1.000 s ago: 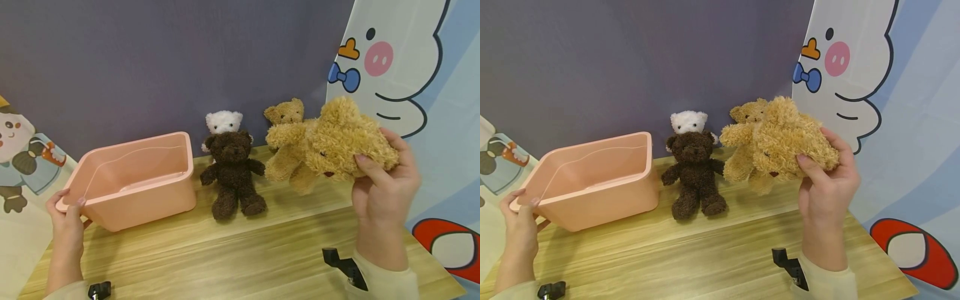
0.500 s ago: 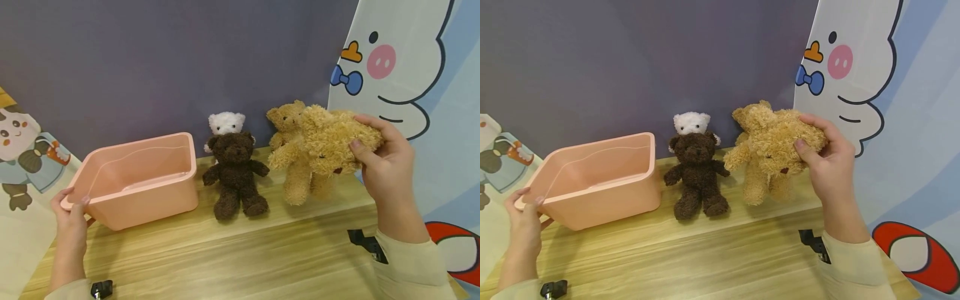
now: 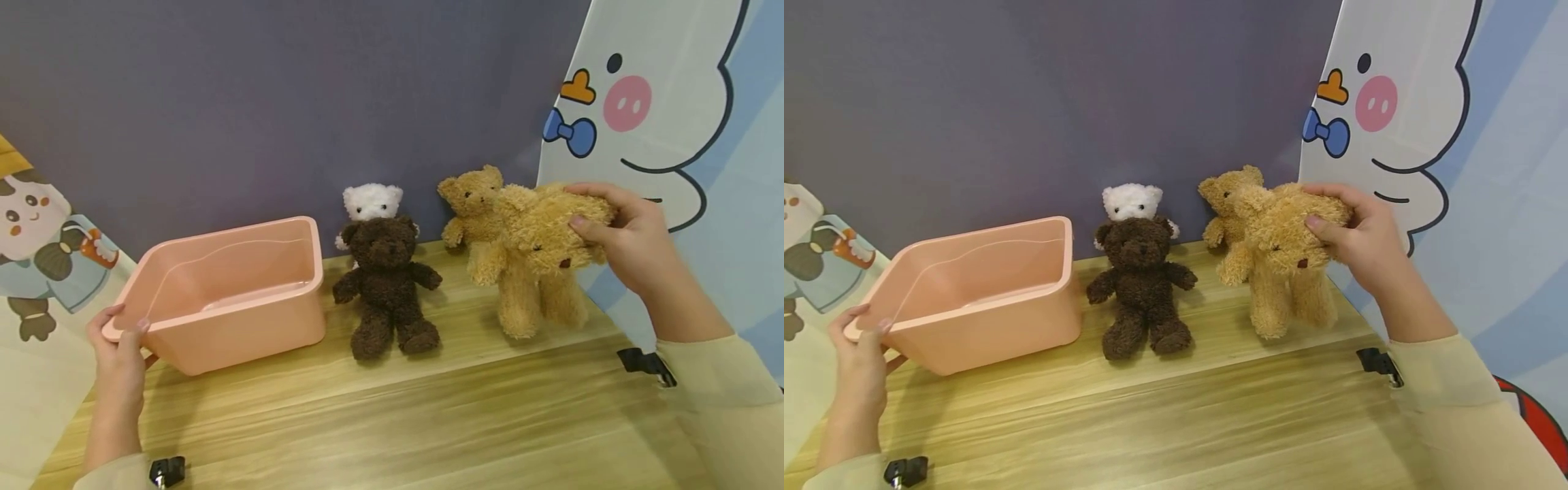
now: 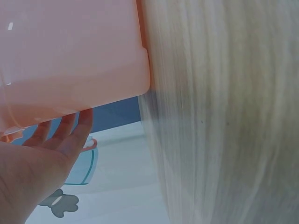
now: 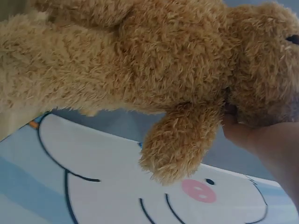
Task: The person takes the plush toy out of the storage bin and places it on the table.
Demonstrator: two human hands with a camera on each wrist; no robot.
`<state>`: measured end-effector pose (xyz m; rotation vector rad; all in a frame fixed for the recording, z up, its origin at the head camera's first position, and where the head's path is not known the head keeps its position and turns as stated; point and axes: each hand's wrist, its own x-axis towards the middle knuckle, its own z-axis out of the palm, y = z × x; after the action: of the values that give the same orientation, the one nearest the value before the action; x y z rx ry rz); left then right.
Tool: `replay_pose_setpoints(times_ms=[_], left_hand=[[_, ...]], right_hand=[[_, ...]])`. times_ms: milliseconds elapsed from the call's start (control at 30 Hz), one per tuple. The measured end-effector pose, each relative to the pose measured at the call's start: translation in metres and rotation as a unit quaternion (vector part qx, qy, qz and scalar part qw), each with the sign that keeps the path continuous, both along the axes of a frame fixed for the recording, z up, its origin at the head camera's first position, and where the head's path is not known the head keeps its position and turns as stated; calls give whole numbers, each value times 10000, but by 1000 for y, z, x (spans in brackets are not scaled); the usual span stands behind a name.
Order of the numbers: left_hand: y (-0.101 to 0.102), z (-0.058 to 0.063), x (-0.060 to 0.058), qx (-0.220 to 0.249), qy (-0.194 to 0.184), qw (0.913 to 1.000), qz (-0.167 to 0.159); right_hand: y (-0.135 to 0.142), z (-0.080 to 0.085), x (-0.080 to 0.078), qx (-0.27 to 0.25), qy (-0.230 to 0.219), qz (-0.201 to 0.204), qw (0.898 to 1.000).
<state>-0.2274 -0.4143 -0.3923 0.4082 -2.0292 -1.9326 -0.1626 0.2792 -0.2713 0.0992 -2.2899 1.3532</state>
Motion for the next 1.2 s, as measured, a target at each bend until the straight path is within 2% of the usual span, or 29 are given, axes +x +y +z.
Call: replay_pose_setpoints(times_ms=[300,467,567,633,800,900,967,1100,1200], left_hand=[[-1,-1,1,15,-103,9999,20],[-1,-1,1,72,26,10000,-49],[0,-1,1,78,89,9999,-65],[0,0,1,81,66,9999,-41],[2,4,1,169,19,9998,48],[1,3,3,163,79,9998,47],[1,2,4,152,86,9998,41],[2,3,2,170,59,9998,-17],[3,3,1,166,27,9999,20]], right_hand=[[7,-23,-32,145,-831,389,9957],[10,-40,-51,697,-1523,674,9836],[8,-51,-64,1038,-1812,583,9762],[6,-54,-73,1056,-1962,423,9739],[3,-47,-92,1180,-2297,221,9658],[6,-48,-103,1409,-2314,123,9625],[9,-50,-107,1758,-2172,-4,9602],[14,-55,-110,2186,-1838,-113,9583],[13,-55,-109,2193,-1719,-42,9604]])
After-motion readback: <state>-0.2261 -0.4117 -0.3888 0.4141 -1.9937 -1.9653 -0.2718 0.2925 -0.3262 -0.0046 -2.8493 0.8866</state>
